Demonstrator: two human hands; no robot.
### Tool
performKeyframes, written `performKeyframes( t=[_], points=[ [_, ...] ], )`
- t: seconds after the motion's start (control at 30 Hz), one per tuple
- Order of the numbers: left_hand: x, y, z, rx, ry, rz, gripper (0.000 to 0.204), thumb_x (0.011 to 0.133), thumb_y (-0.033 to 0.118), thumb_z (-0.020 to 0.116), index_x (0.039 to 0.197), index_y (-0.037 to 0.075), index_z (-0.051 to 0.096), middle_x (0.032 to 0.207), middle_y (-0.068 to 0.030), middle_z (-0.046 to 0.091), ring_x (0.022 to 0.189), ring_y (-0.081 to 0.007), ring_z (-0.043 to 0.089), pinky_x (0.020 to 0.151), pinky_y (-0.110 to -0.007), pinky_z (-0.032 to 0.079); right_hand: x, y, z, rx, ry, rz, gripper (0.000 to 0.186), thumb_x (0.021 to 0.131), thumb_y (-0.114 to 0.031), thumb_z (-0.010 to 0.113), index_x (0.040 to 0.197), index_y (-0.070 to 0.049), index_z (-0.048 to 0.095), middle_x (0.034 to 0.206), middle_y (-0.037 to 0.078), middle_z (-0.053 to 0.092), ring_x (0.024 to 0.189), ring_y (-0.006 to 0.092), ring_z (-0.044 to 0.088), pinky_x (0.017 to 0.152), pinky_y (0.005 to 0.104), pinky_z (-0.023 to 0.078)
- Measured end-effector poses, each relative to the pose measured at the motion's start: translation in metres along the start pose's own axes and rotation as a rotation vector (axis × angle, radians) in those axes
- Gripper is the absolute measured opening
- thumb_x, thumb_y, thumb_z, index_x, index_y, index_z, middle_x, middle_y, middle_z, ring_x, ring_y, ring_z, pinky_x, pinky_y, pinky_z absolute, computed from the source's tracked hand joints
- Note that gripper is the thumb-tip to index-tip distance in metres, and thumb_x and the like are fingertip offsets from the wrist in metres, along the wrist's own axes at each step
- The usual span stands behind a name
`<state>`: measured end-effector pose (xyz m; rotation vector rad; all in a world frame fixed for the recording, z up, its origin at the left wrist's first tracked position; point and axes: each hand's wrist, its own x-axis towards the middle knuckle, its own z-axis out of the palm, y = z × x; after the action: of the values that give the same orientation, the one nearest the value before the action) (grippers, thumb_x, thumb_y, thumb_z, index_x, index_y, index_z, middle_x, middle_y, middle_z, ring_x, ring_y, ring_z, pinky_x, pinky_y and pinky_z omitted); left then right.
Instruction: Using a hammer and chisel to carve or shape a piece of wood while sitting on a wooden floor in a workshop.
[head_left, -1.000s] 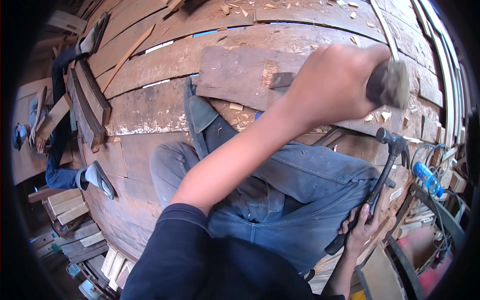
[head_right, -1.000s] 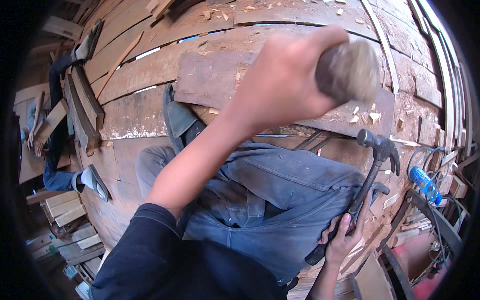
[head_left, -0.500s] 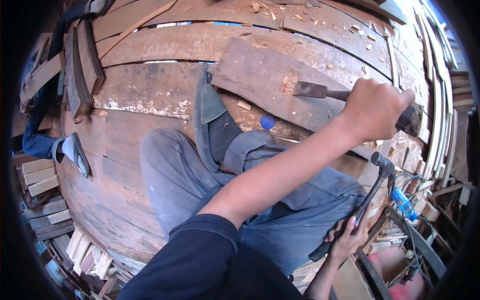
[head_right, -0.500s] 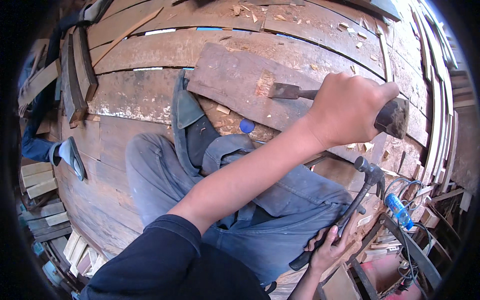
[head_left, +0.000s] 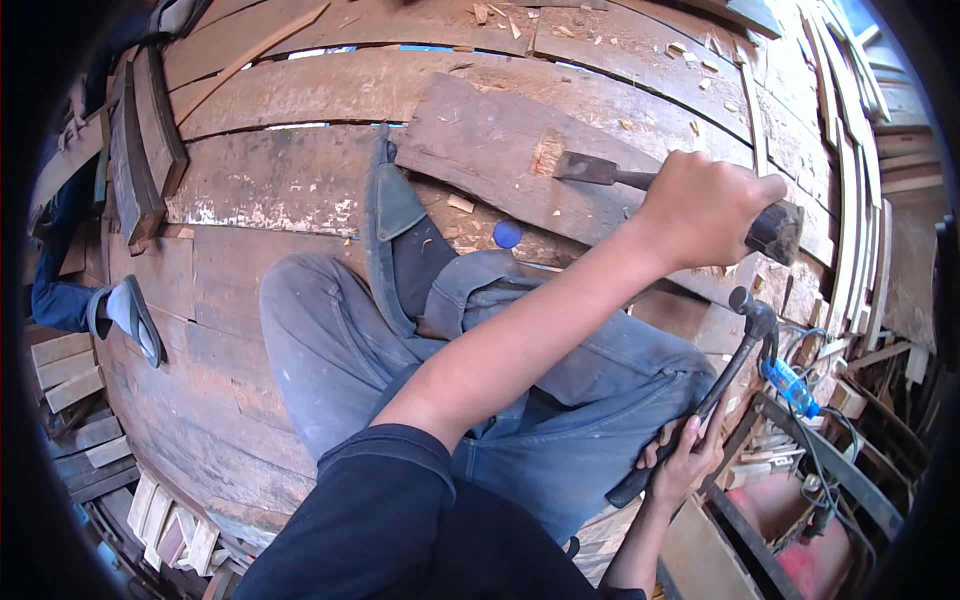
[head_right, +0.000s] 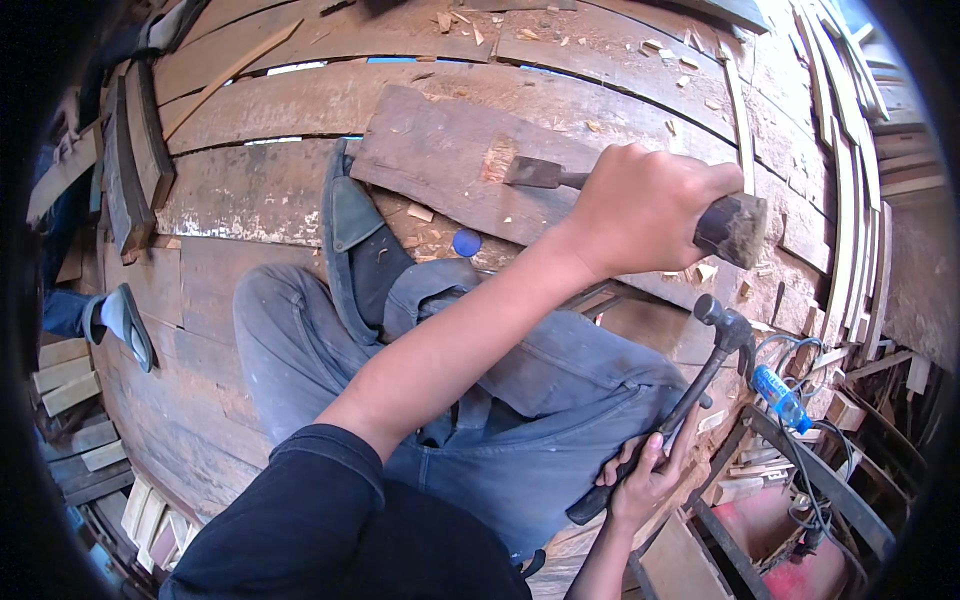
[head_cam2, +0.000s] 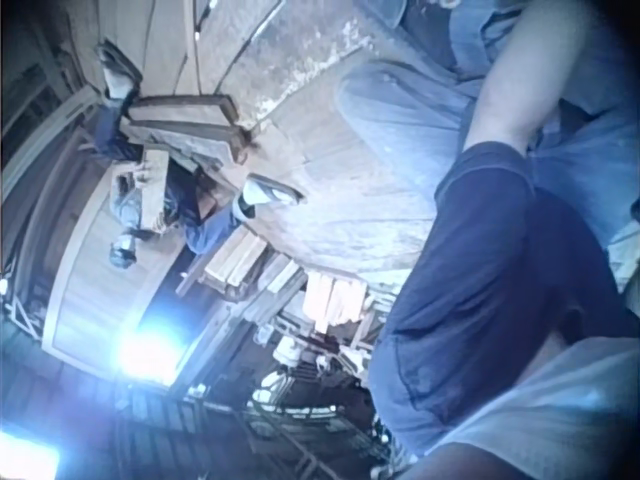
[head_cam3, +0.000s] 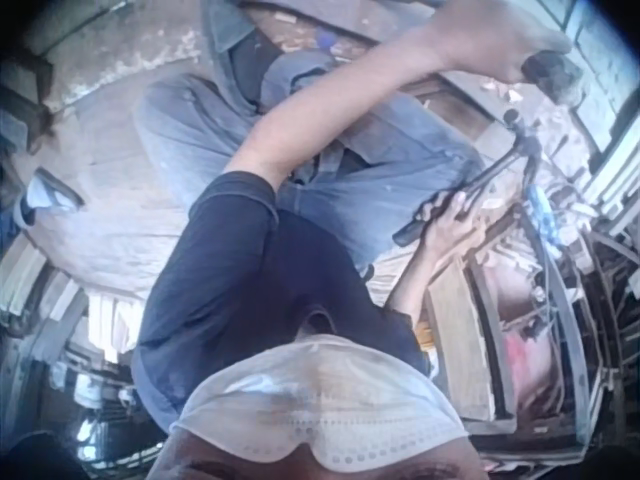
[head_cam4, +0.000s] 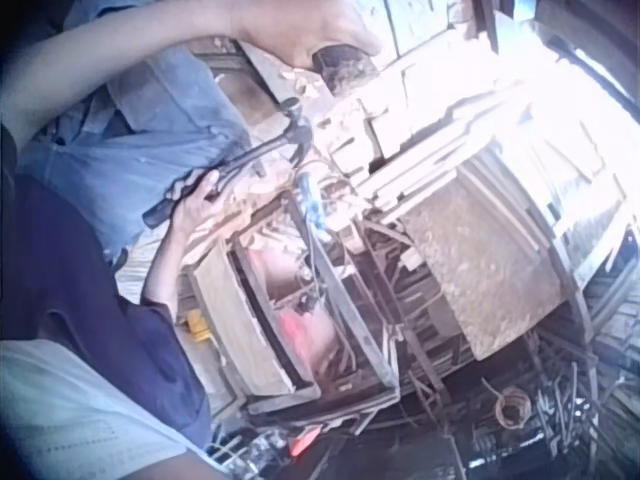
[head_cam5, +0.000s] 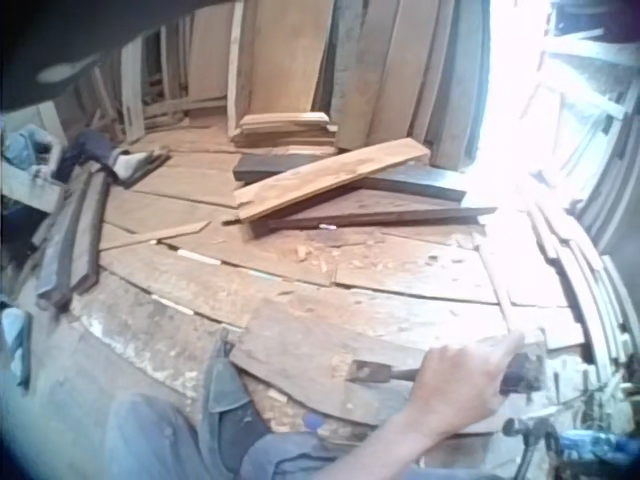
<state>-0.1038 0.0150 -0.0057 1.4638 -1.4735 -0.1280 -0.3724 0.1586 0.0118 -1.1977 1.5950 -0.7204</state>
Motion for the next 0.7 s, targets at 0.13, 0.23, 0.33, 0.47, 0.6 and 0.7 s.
performKeyframes(
  t=[0.13, 0.23, 0.33, 0.47, 0.6, 0.7],
  points=[
    [0.001, 0.002, -0.002, 0.009, 0.002, 0.002, 0.036, 0.064, 0.023, 0.077, 0.097, 0.016, 0.065, 0.074, -0.0074, 0.07, 0.069, -0.0295, 0.071, 0.059, -0.042, 0.055, 0.015, -0.027, -0.018, 0.03, 0.013, -0.214, 0.061, 0.106, -0.026, 0.052, 0.16, -0.02, 0.023, 0.061, 0.002, 0.043, 0.042, 0.0094, 0.04, 0.036, 0.0257, 0.037],
    [0.002, 0.001, -0.004, 0.017, -0.043, -0.013, 0.039, 0.065, 0.023, 0.077, 0.102, 0.017, 0.066, 0.076, -0.0107, 0.07, 0.071, -0.0313, 0.071, 0.061, -0.044, 0.056, 0.029, -0.076, -0.033, 0.04, 0.21, -0.535, 0.065, 0.105, -0.026, 0.054, 0.16, -0.023, 0.019, 0.065, 0.001, 0.044, 0.046, 0.0084, 0.039, 0.04, 0.0234, 0.035],
    [0.002, 0.001, -0.008, 0.021, -0.047, -0.024, 0.042, 0.067, 0.026, 0.079, 0.106, 0.016, 0.067, 0.078, -0.012, 0.071, 0.072, -0.0321, 0.071, 0.063, -0.043, 0.056, 0.03, -0.124, -0.034, 0.281, 0.337, -0.739, 0.065, 0.107, -0.026, 0.049, 0.161, -0.027, 0.013, 0.076, 0.001, 0.043, 0.046, 0.0079, 0.037, 0.038, 0.021, 0.034],
    [0.005, 0.003, -0.014, 0.015, -0.042, -0.03, 0.044, 0.07, 0.032, 0.08, 0.109, 0.015, 0.068, 0.083, -0.0128, 0.072, 0.073, -0.0332, 0.071, 0.065, -0.043, 0.057, 0.014, -0.124, -0.007, 0.339, 0.189, -0.612, 0.059, 0.108, -0.019, 0.042, 0.16, -0.024, 0.015, 0.074, 0.001, 0.042, 0.047, 0.0061, 0.037, 0.036, 0.0199, 0.032],
    [0.005, 0.001, -0.018, 0.016, -0.082, -0.035, 0.045, 0.071, 0.035, 0.081, 0.109, 0.015, 0.068, 0.085, -0.0121, 0.073, 0.075, -0.033, 0.071, 0.066, -0.043, 0.057, 0.007, -0.109, -0.011, 0.018, -0.287, -0.173, 0.062, 0.107, -0.019, 0.045, 0.162, -0.022, 0.014, 0.064, -0.001, 0.039, 0.043, 0.0056, 0.033, 0.035, 0.0207, 0.031],
    [0.001, 0.0, -0.02, 0.01, -0.071, -0.022, 0.045, 0.07, 0.034, 0.081, 0.11, 0.018, 0.067, 0.083, -0.0116, 0.072, 0.075, -0.0312, 0.072, 0.065, -0.042, 0.057, 0.01, -0.12, -0.026, 0.07, -0.08, -0.33, 0.062, 0.107, -0.014, 0.044, 0.161, -0.02, 0.015, 0.067, 0.0, 0.041, 0.046, 0.0059, 0.036, 0.036, 0.0207, 0.032]
  ],
)
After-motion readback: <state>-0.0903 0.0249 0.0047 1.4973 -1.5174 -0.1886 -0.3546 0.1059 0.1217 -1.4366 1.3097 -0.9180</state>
